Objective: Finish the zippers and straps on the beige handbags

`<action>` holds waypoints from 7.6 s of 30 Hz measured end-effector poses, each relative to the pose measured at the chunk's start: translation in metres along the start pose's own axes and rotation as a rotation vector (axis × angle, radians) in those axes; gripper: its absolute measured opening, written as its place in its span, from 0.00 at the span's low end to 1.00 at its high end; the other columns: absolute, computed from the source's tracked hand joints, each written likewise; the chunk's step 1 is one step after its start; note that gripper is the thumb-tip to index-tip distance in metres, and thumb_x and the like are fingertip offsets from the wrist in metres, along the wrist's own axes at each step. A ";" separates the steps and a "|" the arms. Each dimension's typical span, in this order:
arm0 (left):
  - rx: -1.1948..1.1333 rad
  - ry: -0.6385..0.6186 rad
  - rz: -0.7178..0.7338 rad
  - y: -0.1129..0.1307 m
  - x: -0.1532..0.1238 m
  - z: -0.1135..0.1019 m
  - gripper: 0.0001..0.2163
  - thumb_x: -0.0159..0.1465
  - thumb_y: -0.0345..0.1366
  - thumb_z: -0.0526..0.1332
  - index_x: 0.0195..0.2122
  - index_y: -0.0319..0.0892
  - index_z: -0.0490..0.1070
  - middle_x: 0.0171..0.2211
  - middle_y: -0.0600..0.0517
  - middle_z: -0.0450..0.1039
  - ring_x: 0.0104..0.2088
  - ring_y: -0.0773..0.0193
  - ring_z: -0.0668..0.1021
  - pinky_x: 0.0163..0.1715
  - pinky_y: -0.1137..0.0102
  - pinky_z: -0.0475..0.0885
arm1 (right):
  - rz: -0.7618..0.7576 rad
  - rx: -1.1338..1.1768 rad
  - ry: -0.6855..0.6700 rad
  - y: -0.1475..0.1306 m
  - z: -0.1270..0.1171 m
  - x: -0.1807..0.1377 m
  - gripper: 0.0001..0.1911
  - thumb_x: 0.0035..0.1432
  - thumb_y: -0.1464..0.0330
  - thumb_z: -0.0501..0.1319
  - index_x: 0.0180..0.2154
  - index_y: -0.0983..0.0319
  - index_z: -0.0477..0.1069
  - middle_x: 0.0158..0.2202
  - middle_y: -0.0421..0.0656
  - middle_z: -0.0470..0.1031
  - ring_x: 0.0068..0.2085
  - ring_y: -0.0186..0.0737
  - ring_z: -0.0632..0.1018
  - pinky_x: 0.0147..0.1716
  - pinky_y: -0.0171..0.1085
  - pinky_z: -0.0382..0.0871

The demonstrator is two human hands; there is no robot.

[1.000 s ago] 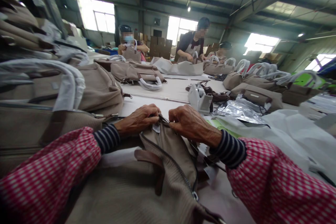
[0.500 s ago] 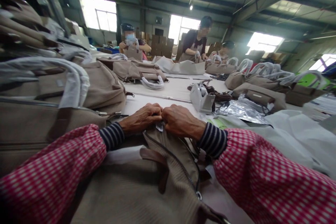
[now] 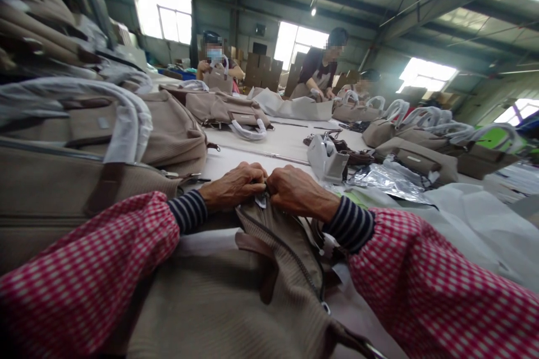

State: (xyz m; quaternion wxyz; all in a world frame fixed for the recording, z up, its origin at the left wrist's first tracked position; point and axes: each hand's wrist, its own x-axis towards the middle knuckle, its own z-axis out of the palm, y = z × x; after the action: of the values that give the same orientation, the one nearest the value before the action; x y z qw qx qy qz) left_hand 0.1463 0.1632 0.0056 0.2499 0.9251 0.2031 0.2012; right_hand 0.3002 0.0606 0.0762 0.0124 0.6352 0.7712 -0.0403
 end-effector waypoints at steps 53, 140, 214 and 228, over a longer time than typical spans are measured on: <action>-0.046 0.043 0.002 0.002 -0.001 -0.004 0.08 0.63 0.33 0.57 0.26 0.40 0.70 0.37 0.49 0.76 0.38 0.60 0.77 0.43 0.67 0.71 | -0.006 0.108 -0.101 0.001 -0.007 0.011 0.04 0.45 0.75 0.58 0.22 0.64 0.69 0.19 0.38 0.65 0.24 0.32 0.65 0.25 0.36 0.52; 0.205 0.129 0.230 0.017 -0.006 -0.003 0.03 0.66 0.27 0.60 0.36 0.42 0.70 0.45 0.49 0.78 0.58 0.50 0.70 0.55 0.56 0.67 | 0.125 1.054 0.143 0.025 0.048 -0.040 0.05 0.56 0.67 0.67 0.33 0.63 0.77 0.27 0.40 0.77 0.26 0.33 0.74 0.26 0.32 0.65; -0.728 0.105 -0.076 0.023 -0.012 -0.002 0.10 0.64 0.40 0.65 0.33 0.36 0.76 0.27 0.52 0.75 0.29 0.66 0.74 0.33 0.71 0.66 | 0.156 1.461 0.429 0.014 0.063 -0.019 0.18 0.55 0.54 0.73 0.33 0.63 0.77 0.26 0.40 0.76 0.21 0.29 0.70 0.17 0.28 0.58; -0.545 0.130 -0.013 0.022 -0.013 0.000 0.09 0.65 0.38 0.63 0.34 0.38 0.76 0.27 0.53 0.75 0.29 0.65 0.75 0.32 0.71 0.68 | 0.144 1.448 0.376 0.017 0.065 -0.019 0.17 0.57 0.56 0.72 0.32 0.63 0.78 0.27 0.41 0.78 0.22 0.28 0.71 0.18 0.28 0.57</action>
State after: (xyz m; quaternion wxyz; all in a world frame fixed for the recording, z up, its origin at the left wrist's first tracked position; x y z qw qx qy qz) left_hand 0.1415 0.1400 0.0138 0.4772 0.8076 0.1633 0.3057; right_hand 0.3190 0.0399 0.0124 -0.5378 0.5298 0.4974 -0.4274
